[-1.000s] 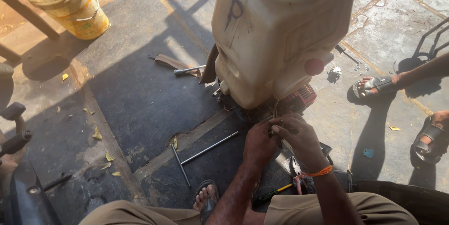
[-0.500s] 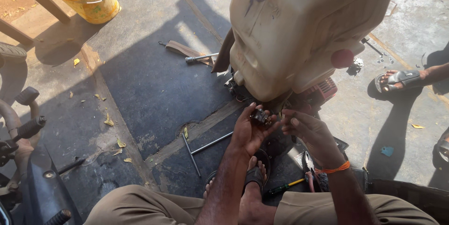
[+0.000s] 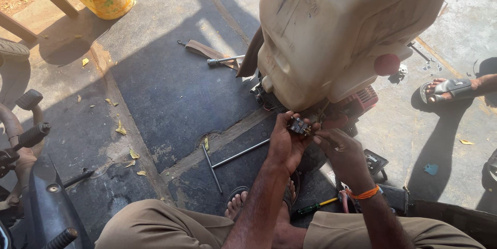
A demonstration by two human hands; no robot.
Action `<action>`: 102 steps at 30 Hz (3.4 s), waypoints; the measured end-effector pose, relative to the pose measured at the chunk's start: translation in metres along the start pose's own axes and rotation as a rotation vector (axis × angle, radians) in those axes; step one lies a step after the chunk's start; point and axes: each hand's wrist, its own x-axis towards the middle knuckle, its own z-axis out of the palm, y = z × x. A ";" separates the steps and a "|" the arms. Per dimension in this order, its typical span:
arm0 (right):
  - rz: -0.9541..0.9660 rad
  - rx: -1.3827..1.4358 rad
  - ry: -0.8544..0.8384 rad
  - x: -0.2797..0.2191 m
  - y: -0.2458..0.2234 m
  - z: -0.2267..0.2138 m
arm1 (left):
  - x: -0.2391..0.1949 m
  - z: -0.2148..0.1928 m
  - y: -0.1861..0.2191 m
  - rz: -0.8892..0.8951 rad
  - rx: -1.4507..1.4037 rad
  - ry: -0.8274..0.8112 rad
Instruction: The person disassembles a small engine component, cleans it with a cloth, and reassembles the parts using a screwdriver and pliers while sitting on the ground next to a power sprayer.
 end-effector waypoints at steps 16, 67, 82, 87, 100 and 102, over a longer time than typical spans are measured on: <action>-0.171 -0.044 0.112 -0.006 -0.020 0.000 | 0.006 0.005 -0.012 0.102 0.256 0.104; -0.034 -0.043 0.053 -0.011 -0.009 0.003 | 0.016 -0.012 -0.022 0.056 0.131 0.142; 0.151 -0.002 0.081 -0.012 -0.012 0.000 | 0.031 -0.035 -0.038 0.072 -0.158 0.156; 0.024 -0.028 0.084 -0.013 -0.002 0.011 | 0.015 -0.013 -0.034 0.052 -0.090 0.162; 0.060 0.015 0.094 -0.014 0.002 0.011 | 0.009 -0.003 -0.030 0.042 -0.067 0.179; 0.059 0.028 0.084 -0.014 0.001 0.012 | 0.010 -0.005 -0.032 0.042 -0.066 0.192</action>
